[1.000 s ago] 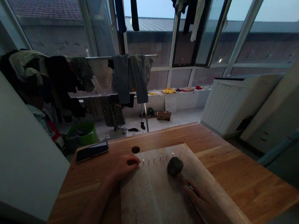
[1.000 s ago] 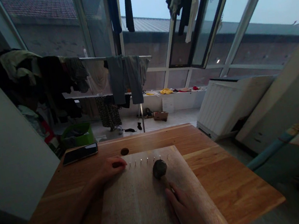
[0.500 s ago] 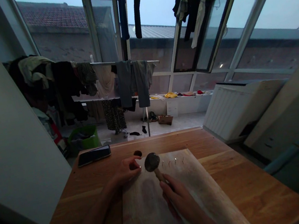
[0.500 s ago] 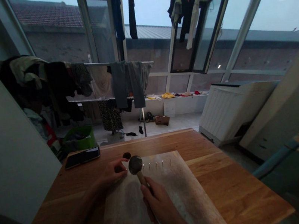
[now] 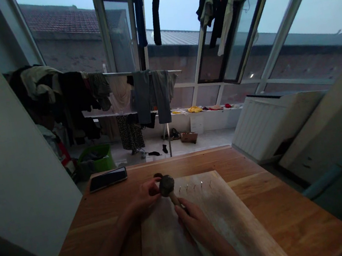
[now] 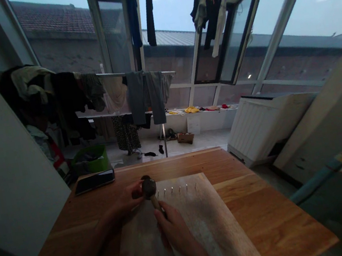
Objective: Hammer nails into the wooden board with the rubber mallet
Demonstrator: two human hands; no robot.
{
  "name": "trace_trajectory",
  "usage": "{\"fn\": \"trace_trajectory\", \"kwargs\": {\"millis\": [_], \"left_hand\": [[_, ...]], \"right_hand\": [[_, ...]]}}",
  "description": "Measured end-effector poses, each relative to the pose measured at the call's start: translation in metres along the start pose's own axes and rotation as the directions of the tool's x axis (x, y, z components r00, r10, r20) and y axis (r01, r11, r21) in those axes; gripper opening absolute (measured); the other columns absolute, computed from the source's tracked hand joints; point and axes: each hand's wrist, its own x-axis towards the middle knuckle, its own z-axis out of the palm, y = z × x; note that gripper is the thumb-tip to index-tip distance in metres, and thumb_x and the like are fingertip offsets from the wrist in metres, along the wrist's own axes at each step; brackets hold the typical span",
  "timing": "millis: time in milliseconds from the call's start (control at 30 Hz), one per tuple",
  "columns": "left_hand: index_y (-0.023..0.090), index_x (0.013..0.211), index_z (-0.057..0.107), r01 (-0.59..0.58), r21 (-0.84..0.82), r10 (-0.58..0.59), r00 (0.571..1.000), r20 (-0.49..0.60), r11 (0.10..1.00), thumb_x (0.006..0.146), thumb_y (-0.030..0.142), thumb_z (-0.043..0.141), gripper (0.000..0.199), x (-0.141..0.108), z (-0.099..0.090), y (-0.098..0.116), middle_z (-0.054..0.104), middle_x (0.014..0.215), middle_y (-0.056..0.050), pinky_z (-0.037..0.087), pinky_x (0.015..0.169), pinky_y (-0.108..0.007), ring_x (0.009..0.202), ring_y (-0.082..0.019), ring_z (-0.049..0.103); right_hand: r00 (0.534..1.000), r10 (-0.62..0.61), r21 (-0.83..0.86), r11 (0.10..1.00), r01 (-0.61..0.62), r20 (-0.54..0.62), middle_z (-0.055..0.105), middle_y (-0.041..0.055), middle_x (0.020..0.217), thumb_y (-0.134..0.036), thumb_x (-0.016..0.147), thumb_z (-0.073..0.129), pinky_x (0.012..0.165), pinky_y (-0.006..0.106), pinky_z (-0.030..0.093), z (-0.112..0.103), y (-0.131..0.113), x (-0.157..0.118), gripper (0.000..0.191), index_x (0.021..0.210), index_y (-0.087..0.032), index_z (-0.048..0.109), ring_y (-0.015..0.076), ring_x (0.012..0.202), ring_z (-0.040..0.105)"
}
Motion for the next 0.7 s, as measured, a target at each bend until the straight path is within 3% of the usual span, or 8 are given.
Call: {"fn": "trace_trajectory", "kwargs": {"millis": [100, 233, 333, 400, 467, 567, 633, 700], "left_hand": [[0.011, 0.136, 0.056, 0.024, -0.023, -0.023, 0.998, 0.058, 0.999, 0.075, 0.033, 0.074, 0.067, 0.0, -0.002, 0.002, 0.068, 0.086, -0.004, 0.052, 0.071, -0.03, 0.074, -0.017, 0.063], [0.015, 0.138, 0.054, 0.063, -0.05, -0.059, 0.995, 0.08, 0.997, 0.069, 0.041, 0.081, 0.079, -0.001, -0.003, 0.007, 0.067, 0.094, -0.004, 0.053, 0.069, -0.029, 0.073, -0.015, 0.063], [0.016, 0.134, 0.057, 0.095, -0.048, -0.093, 0.995, 0.04, 0.994, 0.066, 0.047, 0.084, 0.08, -0.001, 0.0, 0.011, 0.067, 0.099, -0.005, 0.055, 0.071, -0.031, 0.075, -0.016, 0.064], [0.017, 0.13, 0.06, 0.105, -0.033, -0.107, 0.993, -0.057, 0.994, 0.067, 0.051, 0.083, 0.076, -0.003, 0.003, 0.014, 0.068, 0.101, -0.006, 0.056, 0.072, -0.032, 0.074, -0.016, 0.065], [0.018, 0.124, 0.063, 0.117, 0.025, -0.11, 0.973, -0.203, 0.993, 0.074, 0.056, 0.075, 0.064, -0.009, 0.005, 0.018, 0.069, 0.105, -0.008, 0.057, 0.073, -0.033, 0.075, -0.018, 0.066], [0.019, 0.115, 0.067, 0.169, 0.23, -0.073, 0.923, -0.377, 0.958, 0.089, 0.054, 0.057, 0.044, -0.033, 0.004, 0.028, 0.069, 0.109, -0.01, 0.056, 0.083, -0.039, 0.089, -0.024, 0.067], [0.019, 0.115, 0.067, 0.236, 0.415, -0.056, 0.914, -0.401, 0.879, 0.093, 0.049, 0.05, 0.042, -0.06, 0.005, 0.035, 0.066, 0.117, -0.012, 0.053, 0.093, -0.045, 0.101, -0.027, 0.066], [0.018, 0.124, 0.065, 0.341, 0.567, -0.118, 0.912, -0.393, 0.749, 0.094, 0.048, 0.047, 0.046, -0.093, 0.011, 0.041, 0.059, 0.132, -0.015, 0.051, 0.096, -0.05, 0.106, -0.031, 0.065]], "right_hand": [[0.998, 0.051, 0.164, 0.986, -0.043, -0.049, 0.048, -0.0112, 0.058, -0.07, 0.083, 0.06, 0.03, 0.019, 0.029, -0.008, 0.011, -0.018, 0.064, 0.121, -0.019, 0.054, 0.0069, 0.032, 0.041], [0.964, 0.188, 0.508, 0.859, -0.068, -0.189, 0.053, -0.0099, 0.059, -0.074, 0.074, 0.071, 0.032, 0.021, 0.035, -0.016, 0.034, -0.045, 0.073, 0.123, -0.023, 0.052, 0.0104, 0.035, 0.049], [0.914, 0.286, 0.589, 0.806, -0.066, -0.288, 0.065, -0.0046, 0.069, -0.075, 0.072, 0.073, 0.045, 0.028, 0.052, -0.019, 0.045, -0.057, 0.069, 0.116, -0.024, 0.055, 0.0161, 0.049, 0.064], [0.916, 0.319, 0.574, 0.809, -0.129, -0.244, 0.073, 0.0021, 0.09, -0.075, 0.069, 0.075, 0.059, 0.036, 0.06, -0.022, 0.048, -0.064, 0.071, 0.115, -0.024, 0.056, 0.0209, 0.063, 0.072], [0.926, 0.317, 0.461, 0.866, -0.195, -0.205, 0.075, 0.0065, 0.103, -0.076, 0.068, 0.076, 0.069, 0.039, 0.061, -0.029, 0.046, -0.072, 0.074, 0.116, -0.023, 0.058, 0.0246, 0.075, 0.075], [0.933, 0.216, 0.117, 0.975, -0.19, -0.286, 0.076, 0.0078, 0.096, -0.08, 0.078, 0.062, 0.067, 0.037, 0.06, -0.046, 0.045, -0.087, 0.072, 0.119, -0.021, 0.064, 0.0251, 0.073, 0.074], [0.928, 0.069, -0.142, 0.981, -0.129, -0.365, 0.077, 0.0092, 0.098, -0.077, 0.087, 0.051, 0.07, 0.038, 0.06, -0.063, 0.049, -0.098, 0.066, 0.118, -0.022, 0.069, 0.0261, 0.077, 0.074], [0.921, -0.087, -0.364, 0.929, -0.062, -0.38, 0.076, 0.0101, 0.112, -0.069, 0.094, 0.046, 0.088, 0.041, 0.06, -0.08, 0.06, -0.106, 0.057, 0.118, -0.025, 0.072, 0.0292, 0.097, 0.074]]}}
